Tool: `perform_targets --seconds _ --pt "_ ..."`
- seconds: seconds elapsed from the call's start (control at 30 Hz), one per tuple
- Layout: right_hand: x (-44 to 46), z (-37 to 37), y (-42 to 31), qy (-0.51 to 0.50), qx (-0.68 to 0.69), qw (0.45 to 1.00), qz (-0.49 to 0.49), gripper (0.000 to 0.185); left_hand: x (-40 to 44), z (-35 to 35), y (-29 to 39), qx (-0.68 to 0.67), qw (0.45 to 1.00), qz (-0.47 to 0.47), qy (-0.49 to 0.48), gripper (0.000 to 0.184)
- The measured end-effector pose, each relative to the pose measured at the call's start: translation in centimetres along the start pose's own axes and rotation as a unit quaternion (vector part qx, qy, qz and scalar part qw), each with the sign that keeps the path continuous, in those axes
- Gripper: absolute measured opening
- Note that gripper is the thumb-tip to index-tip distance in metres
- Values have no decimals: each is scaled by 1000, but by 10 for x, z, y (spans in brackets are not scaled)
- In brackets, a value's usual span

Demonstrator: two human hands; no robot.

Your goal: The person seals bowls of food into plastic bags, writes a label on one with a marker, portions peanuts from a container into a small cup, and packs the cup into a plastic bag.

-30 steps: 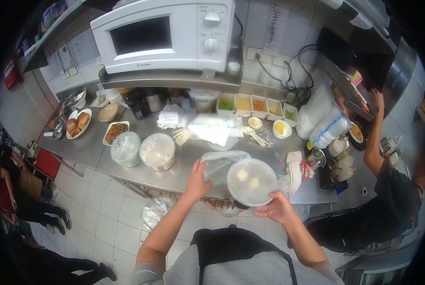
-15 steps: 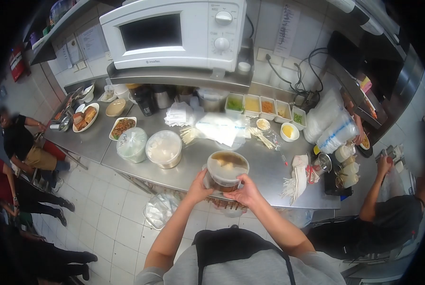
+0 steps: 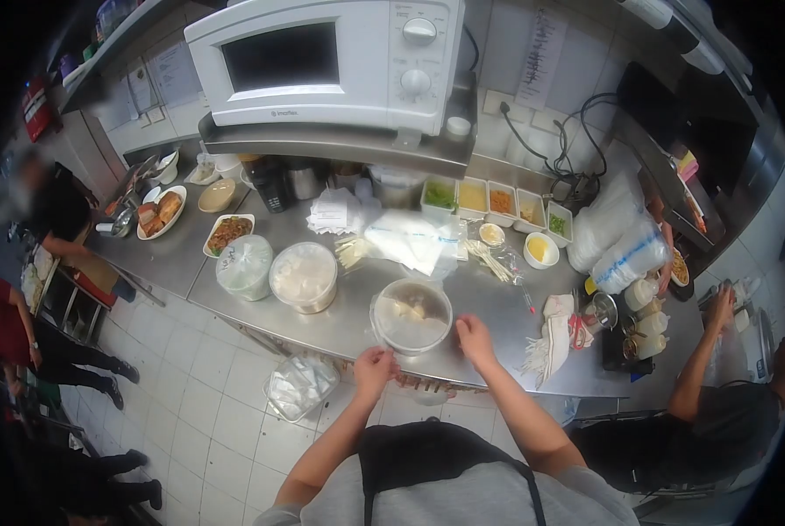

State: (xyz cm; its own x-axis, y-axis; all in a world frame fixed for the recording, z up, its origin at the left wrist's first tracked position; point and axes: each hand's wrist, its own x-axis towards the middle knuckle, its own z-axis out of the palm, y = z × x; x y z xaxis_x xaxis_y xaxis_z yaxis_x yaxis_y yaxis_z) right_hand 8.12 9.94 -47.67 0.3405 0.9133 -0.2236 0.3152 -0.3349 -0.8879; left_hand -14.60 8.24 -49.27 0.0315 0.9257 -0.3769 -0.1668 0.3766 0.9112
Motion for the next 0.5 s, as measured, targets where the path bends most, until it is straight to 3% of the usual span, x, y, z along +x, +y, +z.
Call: perform_targets --seconds 0.03,0.07,0.13,0.17,0.23,0.27,0.33,0.37,0.47,0.5 --pt "10 3 9 43 -154 983 -88 23 3 -1 -1 18 1000 -3 -6 27" --pt "14 4 8 42 -153 983 -90 23 6 -2 -1 36 999 -5 -11 22" --pt "23 6 4 -93 -113 989 30 25 2 2 -8 31 999 24 -3 19" --pt "23 5 1 -96 -113 989 27 25 -2 5 -9 28 998 48 5 17" --pt "12 0 0 -135 130 973 138 17 -9 10 -12 -38 999 37 4 18" --pt "6 -7 -5 -139 129 972 138 17 -15 12 -9 -105 994 26 0 20" --pt "-9 -26 -19 -198 350 897 186 12 -27 15 14 -155 988 -19 1 19" --pt "-14 -30 -26 -203 347 896 188 12 -33 16 26 -202 977 -63 -4 18" --pt "-24 -38 -46 -196 331 908 169 11 -53 23 59 -223 973 -48 33 22" --pt "-26 -38 -54 -161 298 934 112 11 -55 26 69 -223 973 -46 36 22"
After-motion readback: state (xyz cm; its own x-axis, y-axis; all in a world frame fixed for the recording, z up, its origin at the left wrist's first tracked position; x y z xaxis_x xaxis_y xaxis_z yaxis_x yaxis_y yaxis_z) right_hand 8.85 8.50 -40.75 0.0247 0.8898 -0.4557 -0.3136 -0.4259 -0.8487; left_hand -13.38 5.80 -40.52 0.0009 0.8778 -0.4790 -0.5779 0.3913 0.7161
